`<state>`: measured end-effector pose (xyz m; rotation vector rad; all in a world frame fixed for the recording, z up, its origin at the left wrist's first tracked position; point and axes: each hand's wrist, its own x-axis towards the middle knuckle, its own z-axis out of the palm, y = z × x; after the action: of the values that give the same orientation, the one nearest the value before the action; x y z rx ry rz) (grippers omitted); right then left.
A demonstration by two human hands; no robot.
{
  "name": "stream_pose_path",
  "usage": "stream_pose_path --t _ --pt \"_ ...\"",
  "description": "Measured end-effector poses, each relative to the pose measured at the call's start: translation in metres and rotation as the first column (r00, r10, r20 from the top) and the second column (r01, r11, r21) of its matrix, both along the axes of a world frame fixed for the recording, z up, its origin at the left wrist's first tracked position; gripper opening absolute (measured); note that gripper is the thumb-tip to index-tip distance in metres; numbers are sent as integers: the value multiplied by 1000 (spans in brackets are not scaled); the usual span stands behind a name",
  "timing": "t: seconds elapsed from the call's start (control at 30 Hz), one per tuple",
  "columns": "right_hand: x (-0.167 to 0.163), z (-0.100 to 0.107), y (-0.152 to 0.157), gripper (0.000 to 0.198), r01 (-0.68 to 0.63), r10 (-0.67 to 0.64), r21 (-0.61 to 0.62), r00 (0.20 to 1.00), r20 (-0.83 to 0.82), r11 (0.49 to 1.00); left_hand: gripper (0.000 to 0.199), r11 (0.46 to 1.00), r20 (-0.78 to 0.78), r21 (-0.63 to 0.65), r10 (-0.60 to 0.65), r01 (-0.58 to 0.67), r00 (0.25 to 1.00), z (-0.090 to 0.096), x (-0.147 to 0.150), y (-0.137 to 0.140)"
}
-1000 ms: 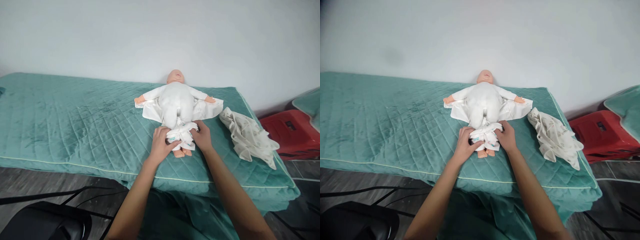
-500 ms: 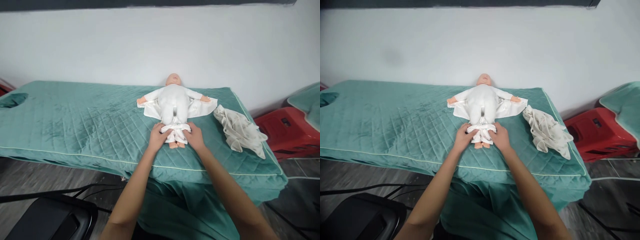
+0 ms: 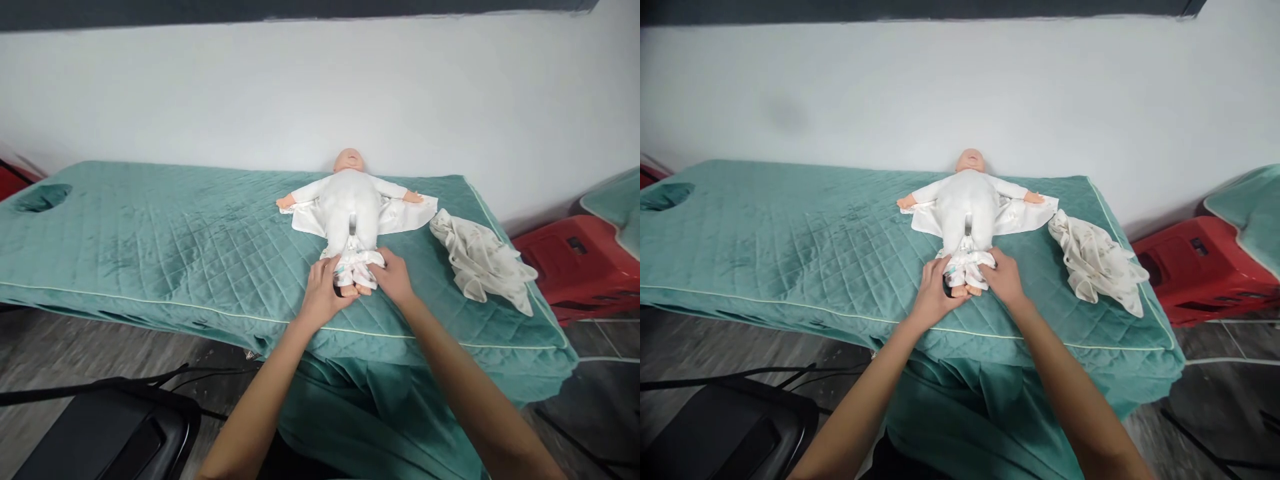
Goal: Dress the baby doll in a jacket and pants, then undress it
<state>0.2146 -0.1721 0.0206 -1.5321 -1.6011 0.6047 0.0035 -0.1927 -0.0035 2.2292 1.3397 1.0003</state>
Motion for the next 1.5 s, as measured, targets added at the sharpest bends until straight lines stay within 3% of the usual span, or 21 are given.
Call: stream_pose_path --t 0.13,0.23,0.3,0.5,0.63,0.7,0.77,0.83,0.93,1.07,1.2,1.27,1.3,1.33,1.4,1.43,1.5 --pt "9 17 -13 29 -227 231 -91 973 31 970 90 998 -40 36 -44 46 998 6 -9 11" --pt "9 29 -20 70 -385 394 -96 912 115 918 88 998 -30 40 -50 51 998 9 -18 21" --pt "2 32 -23 85 -373 379 -73 897 226 925 89 998 -20 36 -56 57 998 10 -21 27" --pt "-17 23 -20 52 -222 204 -1 895 397 975 88 998 -28 0 -64 64 998 12 -22 34" --pt "-14 27 -16 45 -179 168 -11 897 408 984 74 992 -23 -106 -73 70 997 28 -28 33" --pt "-9 39 -17 45 -148 159 -60 902 401 987 71 982 3 -174 -74 73 997 45 -36 31" --pt "-2 59 -20 40 -185 234 -168 904 358 968 70 961 39 -249 -116 122 993 68 -46 26" --pt "6 83 -22 36 -289 365 -291 895 257 912 65 919 93 -313 -223 241 970 92 -55 21" --pt "13 118 -24 29 -439 501 -381 862 76 814 53 809 192 -415 -370 416 909 124 -62 16" --pt "16 154 -20 20 -525 548 -400 834 -65 751 39 679 221 -548 -445 488 868 159 -65 18" --pt "18 201 -19 26 -613 661 -371 750 3 697 37 575 160 -622 -572 532 805 199 -75 25" --pt "21 228 -22 33 -669 731 -357 680 62 652 41 569 96 -625 -624 535 775 223 -81 30" --pt "22 240 -24 37 -682 751 -353 653 100 640 43 594 52 -608 -632 527 773 236 -83 33" --pt "24 250 -26 39 -684 753 -338 642 141 646 43 643 4 -574 -616 506 788 249 -85 35" --pt "27 260 -28 41 -639 677 -225 705 212 736 41 751 -74 -488 -543 444 836 274 -84 38" --pt "29 262 -28 41 -581 592 -123 773 229 805 40 780 -103 -463 -519 421 849 287 -82 39" --pt "32 261 -27 43 -414 388 103 899 204 905 41 768 -146 -486 -542 417 828 310 -76 38"
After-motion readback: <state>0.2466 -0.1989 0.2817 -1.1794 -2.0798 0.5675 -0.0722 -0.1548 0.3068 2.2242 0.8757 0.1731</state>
